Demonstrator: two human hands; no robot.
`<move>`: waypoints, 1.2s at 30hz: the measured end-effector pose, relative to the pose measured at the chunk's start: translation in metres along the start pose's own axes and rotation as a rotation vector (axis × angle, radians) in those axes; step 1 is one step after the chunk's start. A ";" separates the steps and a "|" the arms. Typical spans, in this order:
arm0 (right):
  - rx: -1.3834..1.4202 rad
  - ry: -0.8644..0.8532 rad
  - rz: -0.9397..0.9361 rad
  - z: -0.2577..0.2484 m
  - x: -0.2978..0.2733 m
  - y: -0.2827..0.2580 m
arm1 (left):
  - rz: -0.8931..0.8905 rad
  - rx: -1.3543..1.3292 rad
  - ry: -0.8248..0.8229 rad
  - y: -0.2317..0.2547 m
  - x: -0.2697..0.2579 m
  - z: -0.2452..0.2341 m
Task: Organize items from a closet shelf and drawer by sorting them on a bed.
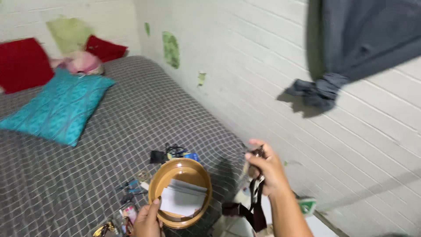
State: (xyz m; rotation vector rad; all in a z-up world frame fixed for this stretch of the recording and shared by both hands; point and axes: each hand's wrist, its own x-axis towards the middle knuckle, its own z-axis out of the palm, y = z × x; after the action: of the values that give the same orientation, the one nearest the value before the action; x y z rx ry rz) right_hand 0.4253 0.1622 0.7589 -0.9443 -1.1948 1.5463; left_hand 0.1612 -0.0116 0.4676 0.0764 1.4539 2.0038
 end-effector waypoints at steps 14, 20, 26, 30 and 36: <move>-0.158 0.078 0.574 -0.040 -0.172 0.088 | -0.127 0.099 -0.357 0.064 -0.139 0.014; 0.031 -0.008 0.532 -0.022 -0.149 0.131 | -0.196 -0.264 -0.289 0.095 -0.116 -0.020; 0.133 0.109 0.590 -0.007 -0.106 0.149 | -0.436 -0.500 -0.157 0.167 -0.101 -0.037; 0.205 0.027 0.610 -0.001 -0.072 0.164 | -0.476 -0.542 -0.136 0.153 -0.080 -0.034; -0.391 -0.635 -0.506 0.009 0.004 0.266 | -0.758 -0.480 -0.241 0.152 -0.069 0.011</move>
State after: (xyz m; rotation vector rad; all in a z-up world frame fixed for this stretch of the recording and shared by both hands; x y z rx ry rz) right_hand 0.3590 0.1398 0.5020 -0.3162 -2.0556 1.2401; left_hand 0.1488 -0.0651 0.6254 -0.3724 0.6654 1.5707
